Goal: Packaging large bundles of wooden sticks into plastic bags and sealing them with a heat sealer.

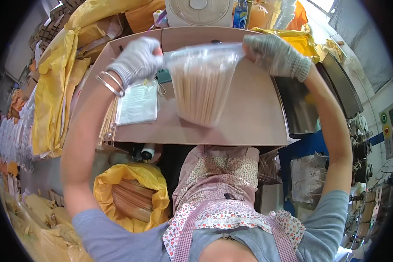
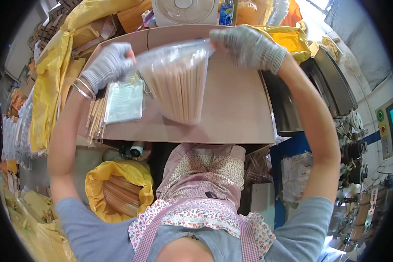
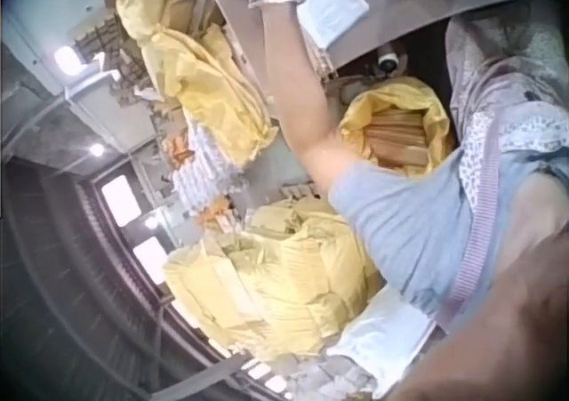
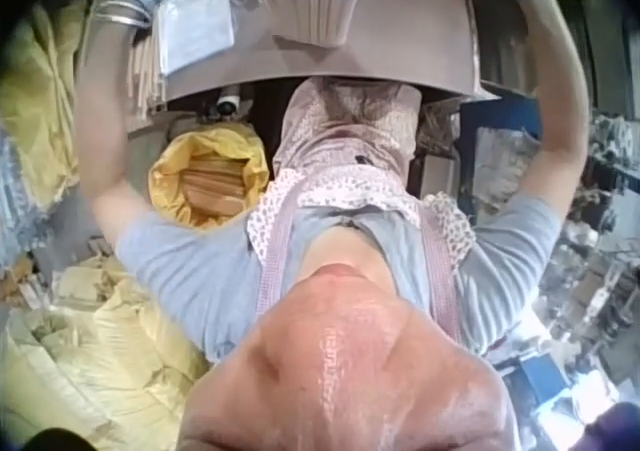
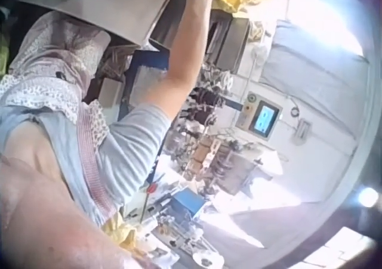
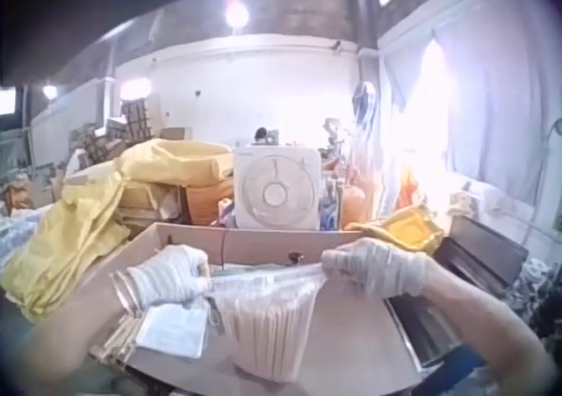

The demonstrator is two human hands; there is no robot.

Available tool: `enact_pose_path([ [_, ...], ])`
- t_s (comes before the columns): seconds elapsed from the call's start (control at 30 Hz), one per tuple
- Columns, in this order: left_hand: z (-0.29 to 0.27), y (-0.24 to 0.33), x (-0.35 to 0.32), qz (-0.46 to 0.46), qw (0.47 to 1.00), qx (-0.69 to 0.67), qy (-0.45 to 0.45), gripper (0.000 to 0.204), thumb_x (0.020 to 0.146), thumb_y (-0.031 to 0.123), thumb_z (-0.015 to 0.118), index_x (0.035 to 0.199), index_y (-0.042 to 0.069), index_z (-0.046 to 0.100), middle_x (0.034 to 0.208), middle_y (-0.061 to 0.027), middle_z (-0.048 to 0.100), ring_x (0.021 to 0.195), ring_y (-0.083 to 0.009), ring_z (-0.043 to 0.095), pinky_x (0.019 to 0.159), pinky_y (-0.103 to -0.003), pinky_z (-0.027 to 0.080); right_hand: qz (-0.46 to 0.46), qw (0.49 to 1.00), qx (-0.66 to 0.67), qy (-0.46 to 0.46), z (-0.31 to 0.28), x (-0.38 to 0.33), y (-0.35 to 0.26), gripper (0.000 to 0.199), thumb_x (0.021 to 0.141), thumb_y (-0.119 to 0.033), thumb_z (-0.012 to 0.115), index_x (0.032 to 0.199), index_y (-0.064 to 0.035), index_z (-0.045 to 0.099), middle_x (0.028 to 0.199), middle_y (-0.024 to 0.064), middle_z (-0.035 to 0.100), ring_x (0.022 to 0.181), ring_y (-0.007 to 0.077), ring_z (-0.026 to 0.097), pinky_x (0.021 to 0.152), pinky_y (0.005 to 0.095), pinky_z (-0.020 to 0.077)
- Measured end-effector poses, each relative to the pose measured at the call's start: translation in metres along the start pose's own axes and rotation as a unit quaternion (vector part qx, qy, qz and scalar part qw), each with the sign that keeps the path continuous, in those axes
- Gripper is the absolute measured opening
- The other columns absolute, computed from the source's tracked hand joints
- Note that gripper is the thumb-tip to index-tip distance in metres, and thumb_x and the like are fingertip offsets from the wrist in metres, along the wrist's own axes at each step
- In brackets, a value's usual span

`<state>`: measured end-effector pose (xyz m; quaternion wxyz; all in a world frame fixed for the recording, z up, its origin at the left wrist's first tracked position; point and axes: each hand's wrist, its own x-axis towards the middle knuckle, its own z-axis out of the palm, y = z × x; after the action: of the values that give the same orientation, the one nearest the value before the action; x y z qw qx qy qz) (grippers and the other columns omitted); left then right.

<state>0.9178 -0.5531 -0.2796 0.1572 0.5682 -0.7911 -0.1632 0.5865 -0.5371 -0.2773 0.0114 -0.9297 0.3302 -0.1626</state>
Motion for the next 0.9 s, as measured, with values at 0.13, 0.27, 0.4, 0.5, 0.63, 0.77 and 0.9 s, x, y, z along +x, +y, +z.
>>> enact_pose_path([
  [0.13,-0.028,0.005,-0.004,0.021,0.993,-0.099,-0.055,0.015,0.078,0.014,0.062,0.073,0.002,0.053,0.064,-0.0073,0.060,0.055,-0.0130,0.060,0.053,-0.025,0.050,-0.029,0.991,0.067,0.113,0.022,0.008,-0.002,0.013,0.079,0.004,0.061,0.081,-0.0022,0.050,0.069,0.0037,0.050,0.063,0.0132,0.046,0.061,0.0244,0.0449],
  [0.27,-0.040,0.006,0.004,0.036,0.994,-0.094,-0.042,0.013,0.080,0.014,0.059,0.077,0.003,0.053,0.063,-0.0033,0.057,0.049,-0.0089,0.055,0.046,-0.024,0.046,0.078,0.986,0.077,0.123,0.024,0.016,-0.008,0.019,0.085,-0.005,0.066,0.080,-0.0018,0.048,0.075,0.0008,0.056,0.067,0.0061,0.053,0.065,0.0226,0.0509],
  [0.4,-0.032,-0.023,0.000,0.063,0.950,-0.287,0.104,0.026,0.078,0.018,0.069,0.093,0.002,0.056,0.078,-0.0057,0.061,0.068,-0.0127,0.060,0.058,-0.024,0.048,0.273,0.781,0.523,0.203,0.050,0.014,-0.025,0.012,0.094,-0.013,0.056,0.093,-0.0029,0.050,0.087,0.0107,0.065,0.076,0.0146,0.066,0.070,0.0291,0.0586],
  [0.5,0.083,-0.050,-0.011,0.280,0.929,-0.107,0.216,0.092,0.058,0.012,0.085,0.135,0.001,0.037,0.136,-0.0159,0.040,0.128,-0.0264,0.038,0.102,-0.037,0.037,0.243,0.756,0.548,0.262,0.067,0.015,-0.021,0.011,0.095,-0.013,0.053,0.093,-0.0032,0.049,0.090,0.0140,0.065,0.080,0.0202,0.068,0.072,0.0322,0.0593],
  [0.63,0.203,-0.085,0.009,0.122,0.838,-0.532,0.006,0.077,0.065,0.014,0.085,0.129,0.000,0.044,0.121,-0.0098,0.057,0.110,-0.0190,0.054,0.093,-0.032,0.046,0.075,0.823,0.434,0.358,0.104,0.052,-0.017,0.011,0.093,-0.005,0.053,0.086,-0.0022,0.044,0.084,0.0126,0.065,0.078,0.0163,0.067,0.071,0.0300,0.0574],
  [0.77,0.214,-0.058,0.037,0.131,0.828,-0.541,0.068,0.054,0.071,0.012,0.081,0.117,0.001,0.054,0.104,-0.0066,0.064,0.093,-0.0149,0.061,0.080,-0.027,0.051,0.081,0.849,0.290,0.433,0.125,0.081,0.053,0.014,0.089,-0.005,0.060,0.087,-0.0003,0.047,0.077,0.0093,0.064,0.069,0.0104,0.060,0.062,0.0249,0.0511],
  [0.9,0.234,-0.070,0.052,-0.059,0.747,-0.662,0.006,0.044,0.074,0.014,0.077,0.112,0.000,0.059,0.096,-0.0054,0.065,0.083,-0.0134,0.062,0.076,-0.029,0.052,0.275,0.772,0.347,0.457,0.178,0.096,0.137,0.019,0.089,-0.017,0.063,0.085,-0.0012,0.054,0.079,0.0067,0.064,0.066,0.0107,0.058,0.061,0.0242,0.0485],
])
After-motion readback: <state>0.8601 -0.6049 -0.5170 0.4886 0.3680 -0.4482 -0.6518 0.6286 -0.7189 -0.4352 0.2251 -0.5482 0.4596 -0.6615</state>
